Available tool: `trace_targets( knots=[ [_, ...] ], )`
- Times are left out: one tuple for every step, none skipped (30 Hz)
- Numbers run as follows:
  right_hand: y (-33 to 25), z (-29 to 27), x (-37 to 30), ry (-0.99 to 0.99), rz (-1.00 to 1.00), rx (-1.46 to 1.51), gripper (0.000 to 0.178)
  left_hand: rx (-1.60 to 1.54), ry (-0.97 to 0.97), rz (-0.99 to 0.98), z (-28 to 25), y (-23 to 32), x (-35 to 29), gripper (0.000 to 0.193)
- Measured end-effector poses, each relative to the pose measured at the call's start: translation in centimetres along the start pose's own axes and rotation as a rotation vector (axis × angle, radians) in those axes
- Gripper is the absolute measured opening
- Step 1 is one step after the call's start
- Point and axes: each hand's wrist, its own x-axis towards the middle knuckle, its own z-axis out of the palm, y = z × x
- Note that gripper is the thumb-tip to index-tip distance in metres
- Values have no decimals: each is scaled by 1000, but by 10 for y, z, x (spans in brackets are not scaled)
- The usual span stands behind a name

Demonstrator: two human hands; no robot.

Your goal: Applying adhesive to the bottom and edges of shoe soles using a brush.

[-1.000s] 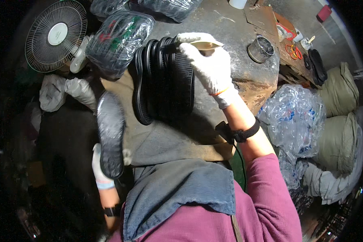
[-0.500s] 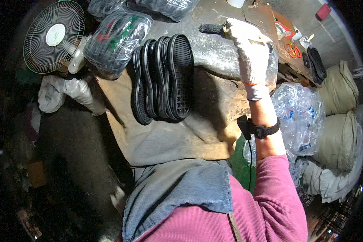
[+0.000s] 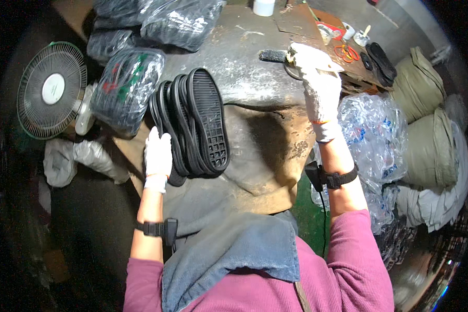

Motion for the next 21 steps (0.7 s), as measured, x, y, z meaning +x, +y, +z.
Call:
trace_targets(
  knots=[
    [5, -6, -2, 5, 60, -10, 26, 84, 11, 20, -3, 9, -5, 57],
    [11, -12, -4, 11, 119, -18, 26, 167, 25, 41, -6, 17, -10, 54],
    [16, -19, -5, -11, 109, -128, 28, 244, 53, 137, -12, 13, -14, 51],
    [18, -22, -3, -4, 116, -139, 28, 571, 198, 521, -20, 2, -9, 46],
    [22, -24, 3, 26, 143, -55, 29, 485, 190, 450, -29, -9, -6, 43],
    [26, -30, 9, 65, 171, 17, 30, 394, 177, 391, -50, 5, -2, 40],
    [25, -30, 16, 115, 202, 61, 27, 295, 154, 382, -74, 0, 9, 38],
    [35, -28, 22, 77, 115, -55, 27, 206, 135, 363, -101, -4, 15, 37],
    [46, -31, 26, 106, 6, -158, 26, 241, 158, 353, -121, 19, 16, 37],
    [63, -35, 28, 96, 12, -100, 24, 270, 181, 346, -137, 42, 19, 39],
    [88, -32, 32, 109, 0, -51, 23, 234, 211, 379, -149, 53, 23, 41],
    [97, -27, 36, 141, -67, 25, 23, 199, 237, 395, -155, 59, 28, 43],
    [105, -25, 41, 94, 91, 9, 21, 413, 317, 612, -160, 74, 31, 45],
    [113, -29, 44, 49, 249, -6, 20, 626, 402, 827, -159, 90, 33, 47],
    [105, -11, 51, -39, 259, -102, 18, 685, 394, 889, -167, 103, 25, 46],
    [104, -8, 54, -118, 269, -228, 16, 678, 357, 946, -158, 111, 25, 46],
    [108, 1, 56, -165, 157, -441, 15, 632, 335, 963, -140, 114, 26, 46],
    [109, 5, 55, -315, 148, -557, 18, 583, 307, 980, -111, 107, 32, 47],
    [111, 20, 54, -344, 104, -559, 18, 31, 46, 862, -75, 78, 35, 49],
    [125, 28, 47, -370, 70, -583, 19, -533, -212, 712, -44, 59, 41, 51],
    [157, 14, 41, -356, -112, -747, 21, -23, -49, 928, -31, 82, 32, 54]
  ],
)
